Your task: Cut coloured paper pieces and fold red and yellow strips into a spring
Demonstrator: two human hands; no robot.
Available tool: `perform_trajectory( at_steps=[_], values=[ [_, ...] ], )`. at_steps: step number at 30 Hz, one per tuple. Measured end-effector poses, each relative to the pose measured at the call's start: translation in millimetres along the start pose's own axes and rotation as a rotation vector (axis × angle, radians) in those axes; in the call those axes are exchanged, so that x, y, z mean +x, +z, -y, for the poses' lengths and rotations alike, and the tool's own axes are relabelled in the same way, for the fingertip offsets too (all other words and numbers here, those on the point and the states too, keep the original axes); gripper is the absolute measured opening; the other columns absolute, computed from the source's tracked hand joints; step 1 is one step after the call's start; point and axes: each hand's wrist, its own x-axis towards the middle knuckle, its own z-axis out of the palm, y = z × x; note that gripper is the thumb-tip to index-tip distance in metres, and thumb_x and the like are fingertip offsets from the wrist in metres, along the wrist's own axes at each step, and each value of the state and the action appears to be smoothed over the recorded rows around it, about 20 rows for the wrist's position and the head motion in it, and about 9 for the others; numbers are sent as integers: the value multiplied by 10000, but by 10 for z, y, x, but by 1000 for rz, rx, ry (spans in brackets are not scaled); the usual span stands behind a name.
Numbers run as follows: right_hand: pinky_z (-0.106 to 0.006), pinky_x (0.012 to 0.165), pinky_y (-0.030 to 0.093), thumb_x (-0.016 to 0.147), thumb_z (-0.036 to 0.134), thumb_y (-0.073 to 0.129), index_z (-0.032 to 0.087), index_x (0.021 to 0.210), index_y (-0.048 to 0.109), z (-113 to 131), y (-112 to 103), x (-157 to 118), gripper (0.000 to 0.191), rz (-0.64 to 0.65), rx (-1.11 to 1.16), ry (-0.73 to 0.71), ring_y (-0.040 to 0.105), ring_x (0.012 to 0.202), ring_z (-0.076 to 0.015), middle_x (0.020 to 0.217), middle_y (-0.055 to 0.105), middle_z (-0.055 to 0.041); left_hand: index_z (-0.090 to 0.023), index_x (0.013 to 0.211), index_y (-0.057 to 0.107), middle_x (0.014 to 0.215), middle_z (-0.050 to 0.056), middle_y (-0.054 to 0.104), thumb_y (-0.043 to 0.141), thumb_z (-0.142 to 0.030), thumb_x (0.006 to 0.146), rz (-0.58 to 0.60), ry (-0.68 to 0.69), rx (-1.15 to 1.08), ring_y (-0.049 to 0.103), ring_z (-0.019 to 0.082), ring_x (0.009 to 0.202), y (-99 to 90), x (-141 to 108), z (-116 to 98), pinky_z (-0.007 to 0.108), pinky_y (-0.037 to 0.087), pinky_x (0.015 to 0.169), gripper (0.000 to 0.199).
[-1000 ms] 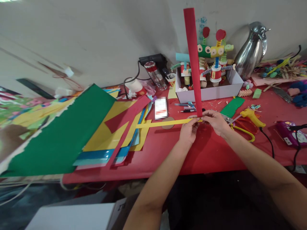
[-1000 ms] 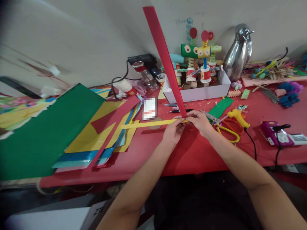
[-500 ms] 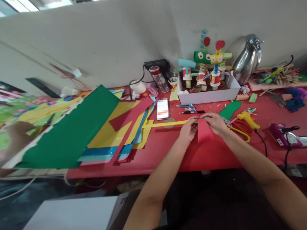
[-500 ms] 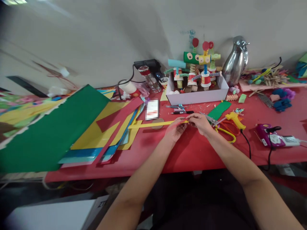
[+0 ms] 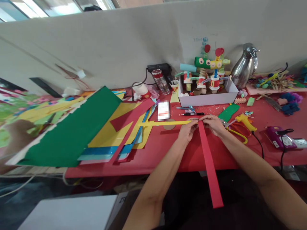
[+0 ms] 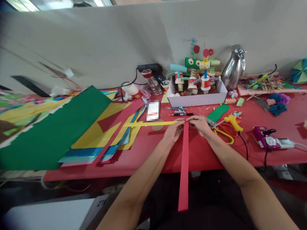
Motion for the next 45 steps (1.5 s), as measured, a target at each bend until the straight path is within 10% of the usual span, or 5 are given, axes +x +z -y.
perform_trajectory(
  at_steps=[15,45],
  values=[
    [-319,753,449,536,312,770,214,690,698,-29,5,-5,196,0,-128,-167,583,723,-147,717,678,7,-178,674,701,683,-21,675,829,-189,476,-31,185,128,607,121,710,-47,6,35,263,483,755,236],
    [-288,571,301,744,470,537,236,604,489,-9,13,-61,277,2,-592,-283,397,573,-135,564,447,46,-155,508,650,482,-10,588,843,-259,464,-5,76,234,476,87,478,-46,-24,-29,240,352,503,223]
  ],
)
